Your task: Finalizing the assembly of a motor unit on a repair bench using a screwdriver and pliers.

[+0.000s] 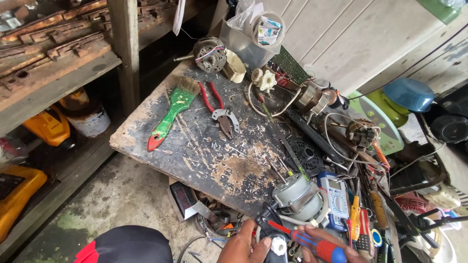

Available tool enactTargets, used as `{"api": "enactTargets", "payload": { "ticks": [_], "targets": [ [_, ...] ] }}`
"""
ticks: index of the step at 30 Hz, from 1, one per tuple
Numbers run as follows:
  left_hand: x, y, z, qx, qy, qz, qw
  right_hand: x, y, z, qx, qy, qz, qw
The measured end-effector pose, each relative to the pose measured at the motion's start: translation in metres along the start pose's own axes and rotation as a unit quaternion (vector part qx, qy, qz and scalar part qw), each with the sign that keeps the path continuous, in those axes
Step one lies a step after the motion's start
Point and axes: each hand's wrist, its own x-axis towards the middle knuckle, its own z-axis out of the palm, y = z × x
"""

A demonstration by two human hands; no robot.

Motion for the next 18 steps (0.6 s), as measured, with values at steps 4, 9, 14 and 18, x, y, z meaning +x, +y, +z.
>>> {"api": "enactTargets", "payload": {
  "ticks": [4,9,14,18],
  "targets": [
    [0.003,-0.001,0.001,-0.021,-0.011,-0.005,1.0,0.07,0.048,-0.069,-0.291,-0.255,-0.371,0.844],
    [-0.004,0.011,-0.006,-0.011,-0.018,-0.029,0.999,0.027,-0.006,-0.04,-0.534,-0.179,-0.199,0.802],
    [0.001,0.005,-0.004,0.011,-0.04,-0.042,0.998,-0.084,-0.026,0.069,-0.72,0.006,-0.563,0.406],
    [-0.003,0.006,-0.001,0.033,-0.016,-0.001,0.999,-0.08,-0.033,0.065,-0.844,0.148,-0.457,0.24]
  ]
}}
